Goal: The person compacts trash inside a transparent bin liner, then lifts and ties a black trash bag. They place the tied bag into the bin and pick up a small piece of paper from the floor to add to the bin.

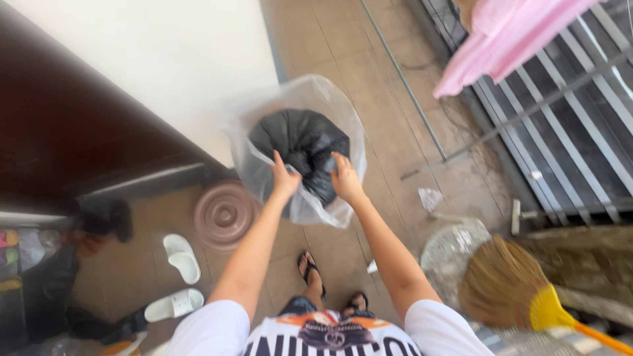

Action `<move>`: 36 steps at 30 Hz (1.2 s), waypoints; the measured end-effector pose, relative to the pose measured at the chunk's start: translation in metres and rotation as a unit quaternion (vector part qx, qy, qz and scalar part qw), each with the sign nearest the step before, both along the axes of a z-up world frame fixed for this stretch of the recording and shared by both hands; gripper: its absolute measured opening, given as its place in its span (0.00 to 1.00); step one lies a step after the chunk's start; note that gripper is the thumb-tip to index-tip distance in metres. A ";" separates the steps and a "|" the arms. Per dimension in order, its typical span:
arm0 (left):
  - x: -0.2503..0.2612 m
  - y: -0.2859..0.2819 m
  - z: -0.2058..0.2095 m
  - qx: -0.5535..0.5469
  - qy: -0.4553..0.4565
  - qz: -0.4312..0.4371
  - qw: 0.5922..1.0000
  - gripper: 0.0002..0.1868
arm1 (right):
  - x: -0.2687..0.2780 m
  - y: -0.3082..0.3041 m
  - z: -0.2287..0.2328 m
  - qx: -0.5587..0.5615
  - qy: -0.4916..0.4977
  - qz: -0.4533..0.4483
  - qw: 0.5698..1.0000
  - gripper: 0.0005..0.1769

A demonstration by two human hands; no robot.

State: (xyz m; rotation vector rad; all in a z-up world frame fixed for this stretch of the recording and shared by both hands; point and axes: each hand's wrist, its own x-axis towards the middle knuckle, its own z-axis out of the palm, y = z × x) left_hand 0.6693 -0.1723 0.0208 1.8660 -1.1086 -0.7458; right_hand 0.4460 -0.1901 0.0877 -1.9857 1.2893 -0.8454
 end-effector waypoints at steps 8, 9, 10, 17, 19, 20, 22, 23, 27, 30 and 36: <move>-0.019 0.042 0.014 -0.097 -0.054 0.010 0.994 0.52 | -0.087 0.110 -0.006 -0.012 -0.015 -0.110 0.994 0.32; -0.017 0.044 0.017 -0.047 0.005 0.029 0.998 0.53 | -0.086 0.112 -0.005 -0.012 -0.001 -0.085 0.996 0.32; -0.013 0.043 0.020 0.003 0.065 0.046 0.997 0.54 | -0.082 0.109 -0.003 -0.012 0.012 -0.060 0.998 0.31; -0.003 0.065 0.011 0.019 0.118 0.035 0.992 0.55 | 0.006 0.057 0.008 -0.148 0.256 0.152 0.943 0.43; 0.002 0.062 0.005 0.000 0.165 0.022 0.986 0.54 | 0.039 0.037 0.004 -0.201 0.350 0.189 0.895 0.47; 0.002 0.060 0.000 -0.009 0.188 0.016 0.982 0.54 | 0.052 0.030 0.001 -0.219 0.383 0.197 0.876 0.49; 0.012 0.048 -0.005 -0.055 0.176 -0.015 0.983 0.51 | 0.084 0.006 -0.006 -0.210 0.401 0.191 0.871 0.50; 0.013 0.045 -0.009 -0.075 0.173 -0.027 0.982 0.50 | 0.093 -0.005 -0.011 -0.177 0.391 0.184 0.884 0.50; 0.024 0.017 -0.024 -0.063 0.191 -0.055 0.978 0.48 | 0.123 -0.068 -0.035 -0.005 0.570 0.214 0.793 0.71; 0.032 -0.011 -0.033 -0.023 0.215 -0.063 0.974 0.48 | 0.141 -0.105 -0.070 -0.023 0.552 0.193 0.811 0.60; 0.054 -0.043 -0.043 0.014 0.290 -0.056 0.955 0.47 | 0.159 -0.167 -0.147 -0.058 0.514 0.149 0.843 0.30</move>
